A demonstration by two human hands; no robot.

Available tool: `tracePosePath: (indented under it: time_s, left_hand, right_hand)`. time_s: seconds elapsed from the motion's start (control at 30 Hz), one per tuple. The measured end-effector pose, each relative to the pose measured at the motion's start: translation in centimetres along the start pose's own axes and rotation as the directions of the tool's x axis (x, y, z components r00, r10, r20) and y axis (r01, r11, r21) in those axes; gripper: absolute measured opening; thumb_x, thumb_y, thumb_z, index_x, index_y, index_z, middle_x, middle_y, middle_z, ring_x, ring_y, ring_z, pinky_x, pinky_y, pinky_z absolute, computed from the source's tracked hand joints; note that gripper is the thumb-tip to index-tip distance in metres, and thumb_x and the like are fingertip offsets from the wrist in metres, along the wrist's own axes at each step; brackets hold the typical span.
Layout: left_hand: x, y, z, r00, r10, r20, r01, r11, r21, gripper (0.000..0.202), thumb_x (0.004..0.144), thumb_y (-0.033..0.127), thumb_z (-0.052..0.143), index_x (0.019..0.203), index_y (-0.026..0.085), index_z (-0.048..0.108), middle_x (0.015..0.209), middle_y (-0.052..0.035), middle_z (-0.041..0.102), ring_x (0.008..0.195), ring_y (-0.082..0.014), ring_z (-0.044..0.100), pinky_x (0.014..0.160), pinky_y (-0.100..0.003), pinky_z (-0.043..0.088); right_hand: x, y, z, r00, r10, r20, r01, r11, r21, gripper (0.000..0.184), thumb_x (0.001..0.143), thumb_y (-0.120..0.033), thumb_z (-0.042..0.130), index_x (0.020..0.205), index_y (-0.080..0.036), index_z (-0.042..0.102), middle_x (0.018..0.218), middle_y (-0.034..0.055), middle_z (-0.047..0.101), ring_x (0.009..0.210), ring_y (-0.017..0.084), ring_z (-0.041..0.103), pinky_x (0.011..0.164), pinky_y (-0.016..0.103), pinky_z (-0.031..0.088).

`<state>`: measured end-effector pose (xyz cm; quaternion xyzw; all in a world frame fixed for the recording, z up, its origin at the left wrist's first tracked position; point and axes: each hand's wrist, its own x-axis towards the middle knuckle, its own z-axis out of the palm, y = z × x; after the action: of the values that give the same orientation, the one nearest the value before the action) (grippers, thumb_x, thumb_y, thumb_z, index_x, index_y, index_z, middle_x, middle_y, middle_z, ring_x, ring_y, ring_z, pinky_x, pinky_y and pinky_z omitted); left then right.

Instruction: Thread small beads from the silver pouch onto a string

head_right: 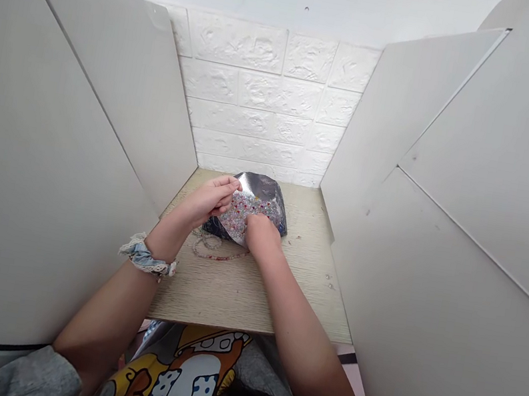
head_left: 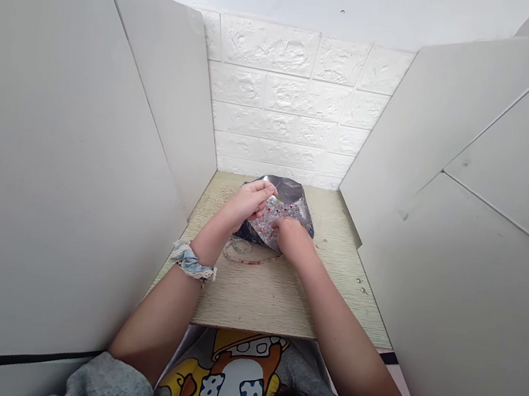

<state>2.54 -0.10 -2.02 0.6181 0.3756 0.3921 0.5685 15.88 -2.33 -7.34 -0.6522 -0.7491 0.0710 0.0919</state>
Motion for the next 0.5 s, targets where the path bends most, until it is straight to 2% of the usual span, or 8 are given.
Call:
tracePosePath:
  time_s: [0.17, 0.5]
  left_hand:
    - [-0.15, 0.21, 0.02, 1.000, 0.011, -0.008, -0.011, 1.000, -0.023, 0.013, 0.075, 0.032, 0.045, 0.073, 0.019, 0.045, 0.047, 0.0073, 0.018, 0.036, -0.0026, 0.014, 0.035, -0.015, 0.011]
    - [-0.41, 0.79, 0.17, 0.999, 0.010, -0.034, -0.011, 1.000, -0.022, 0.012, 0.073, 0.029, 0.045, 0.072, 0.018, 0.046, 0.046, 0.0074, 0.018, 0.036, -0.0022, 0.014, 0.035, -0.016, 0.010]
  right_hand:
    - [-0.40, -0.31, -0.06, 0.998, -0.045, -0.033, 0.044, 0.999, -0.010, 0.019, 0.077, -0.016, 0.038, 0.084, -0.021, 0.055, 0.088, 0.0045, 0.057, 0.075, 0.016, 0.054, 0.054, 0.023, 0.033]
    - [-0.36, -0.54, 0.07, 0.996, -0.090, -0.012, 0.090, 0.995, -0.041, 0.016, 0.073, -0.015, 0.044, 0.083, -0.022, 0.055, 0.086, 0.0024, 0.057, 0.074, 0.015, 0.053, 0.054, 0.023, 0.032]
